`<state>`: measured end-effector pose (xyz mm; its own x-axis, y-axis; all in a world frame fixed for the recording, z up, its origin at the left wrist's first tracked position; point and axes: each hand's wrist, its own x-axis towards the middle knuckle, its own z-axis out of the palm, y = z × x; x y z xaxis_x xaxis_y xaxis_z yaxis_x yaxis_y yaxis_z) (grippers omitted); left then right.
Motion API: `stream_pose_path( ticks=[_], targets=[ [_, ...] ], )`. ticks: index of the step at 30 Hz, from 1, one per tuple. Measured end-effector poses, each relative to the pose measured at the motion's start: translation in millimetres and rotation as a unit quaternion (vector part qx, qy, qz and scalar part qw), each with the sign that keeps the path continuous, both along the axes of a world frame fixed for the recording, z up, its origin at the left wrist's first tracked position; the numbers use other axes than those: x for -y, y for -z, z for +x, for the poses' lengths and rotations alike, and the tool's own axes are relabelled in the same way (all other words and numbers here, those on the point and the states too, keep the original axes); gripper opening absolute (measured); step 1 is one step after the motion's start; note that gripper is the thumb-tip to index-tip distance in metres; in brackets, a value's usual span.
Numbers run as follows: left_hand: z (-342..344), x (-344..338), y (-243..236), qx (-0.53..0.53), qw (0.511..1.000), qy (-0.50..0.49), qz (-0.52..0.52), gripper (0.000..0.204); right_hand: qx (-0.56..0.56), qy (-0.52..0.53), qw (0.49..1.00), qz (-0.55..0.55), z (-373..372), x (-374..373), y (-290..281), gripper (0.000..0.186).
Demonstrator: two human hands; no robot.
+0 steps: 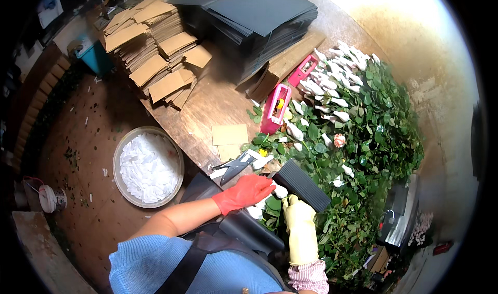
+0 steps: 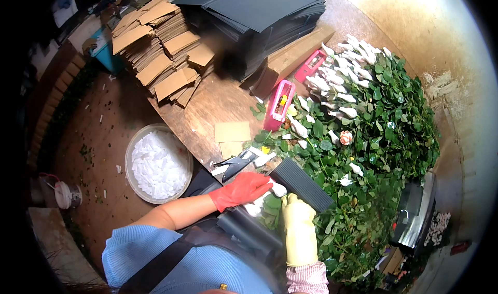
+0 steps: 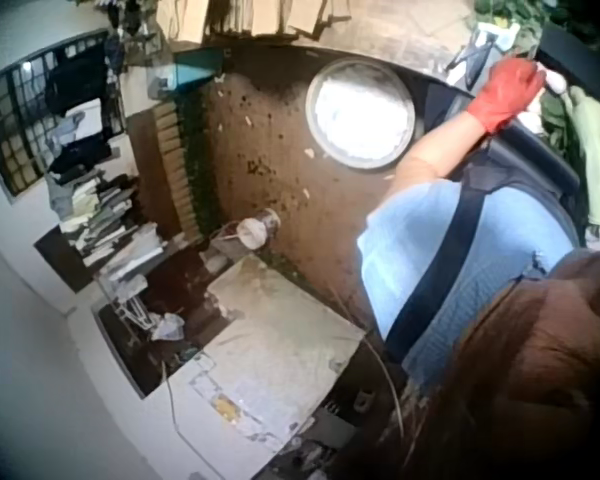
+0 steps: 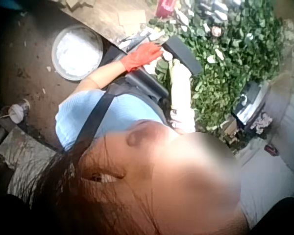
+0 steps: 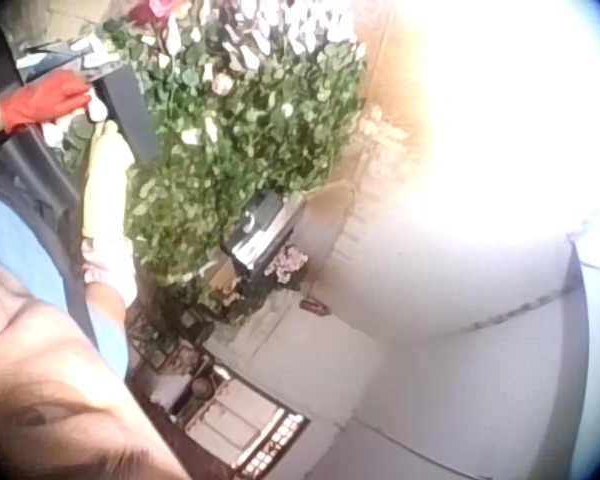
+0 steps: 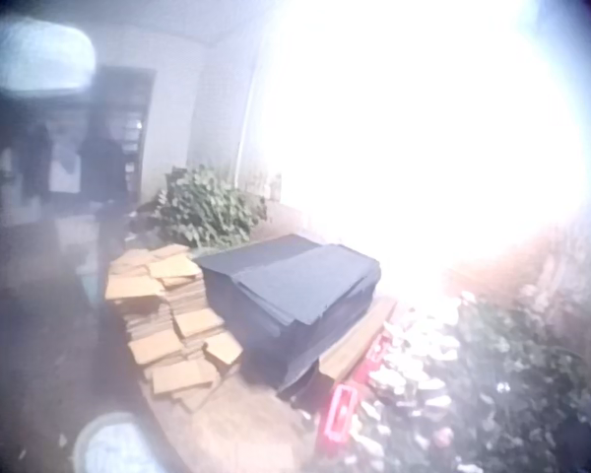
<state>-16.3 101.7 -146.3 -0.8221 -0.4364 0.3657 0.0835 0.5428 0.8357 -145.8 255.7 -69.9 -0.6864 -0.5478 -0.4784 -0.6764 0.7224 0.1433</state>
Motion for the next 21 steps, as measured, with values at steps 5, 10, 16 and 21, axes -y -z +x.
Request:
stream_pose_path(
  ticks=[5, 10, 16, 21],
  targets=[
    [18.1, 13.6, -5.2, -0.053, 0.937, -0.099, 0.331, 0.016, -0.010, -0.025, 1.000, -0.015, -2.9, -2.0, 1.2, 0.040],
    [16.1, 36.0, -8.5, 0.172, 0.934, -0.083, 0.302, 0.020, -0.005, -0.053, 0.998, -0.031, -1.2, 3.2, -8.9, 0.045],
    [-9.1, 26.4, -24.9, 0.272, 0.939, 0.034, 0.209, 0.040, -0.010, -0.009, 1.000, 0.008, 5.9, 8.6, -0.4, 0.043],
    [-4.7, 28.6, -17.7, 0.319, 0.934, 0.036, 0.154, 0.051, 0.001, 0.015, 0.997, 0.070, 3.9, 11.4, 13.5, 0.046]
  ],
)
